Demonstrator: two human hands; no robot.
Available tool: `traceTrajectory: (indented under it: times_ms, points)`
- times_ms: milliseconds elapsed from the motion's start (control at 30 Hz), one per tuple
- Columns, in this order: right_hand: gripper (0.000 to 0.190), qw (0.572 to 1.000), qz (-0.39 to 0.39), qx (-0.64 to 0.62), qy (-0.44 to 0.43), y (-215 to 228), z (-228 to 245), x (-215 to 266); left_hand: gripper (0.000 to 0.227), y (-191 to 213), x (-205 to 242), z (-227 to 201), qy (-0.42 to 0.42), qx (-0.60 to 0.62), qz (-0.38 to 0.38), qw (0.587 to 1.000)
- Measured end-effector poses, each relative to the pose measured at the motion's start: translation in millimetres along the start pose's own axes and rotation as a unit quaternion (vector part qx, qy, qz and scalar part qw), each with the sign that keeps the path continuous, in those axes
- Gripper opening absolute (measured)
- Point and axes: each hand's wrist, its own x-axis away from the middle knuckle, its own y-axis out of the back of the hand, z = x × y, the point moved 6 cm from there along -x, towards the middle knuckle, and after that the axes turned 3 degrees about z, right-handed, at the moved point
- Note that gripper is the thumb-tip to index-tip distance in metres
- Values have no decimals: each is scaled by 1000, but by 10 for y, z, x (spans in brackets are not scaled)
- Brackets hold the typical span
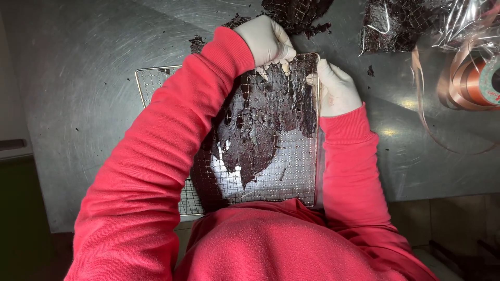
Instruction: Removing dried meat jerky from a dehydration tray and sorting it.
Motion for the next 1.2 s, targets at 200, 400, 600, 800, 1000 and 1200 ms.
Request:
traceTrajectory:
  times_ms: [200, 400, 600, 800, 1000, 1200]
  points:
    - [30, 996, -19, 13, -85, -25, 83, 88, 20, 88, -58, 192, -69, -20, -27, 997]
    - [21, 996, 37, 45, -68, -10, 41, 104, 20, 66, 105, 55, -9, 31, -2, 999]
    - [23, 997, 74, -9, 19, -174, 14, 67, 21, 100, 61, 147, -26, 20, -11, 999]
    - [19, 997, 70, -20, 35, -59, -87, -7, 19, 92, 129, 85, -18, 40, -10, 999]
    - [22, 996, 66, 9, -52, 91, -146, 30, 18, 161, 89, 224, -47, 25, -54, 997]
    - [20, 998, 17, 36, -56, 135, -219, 80, 20, 131, 172, 144, -46, 46, -33, 997]
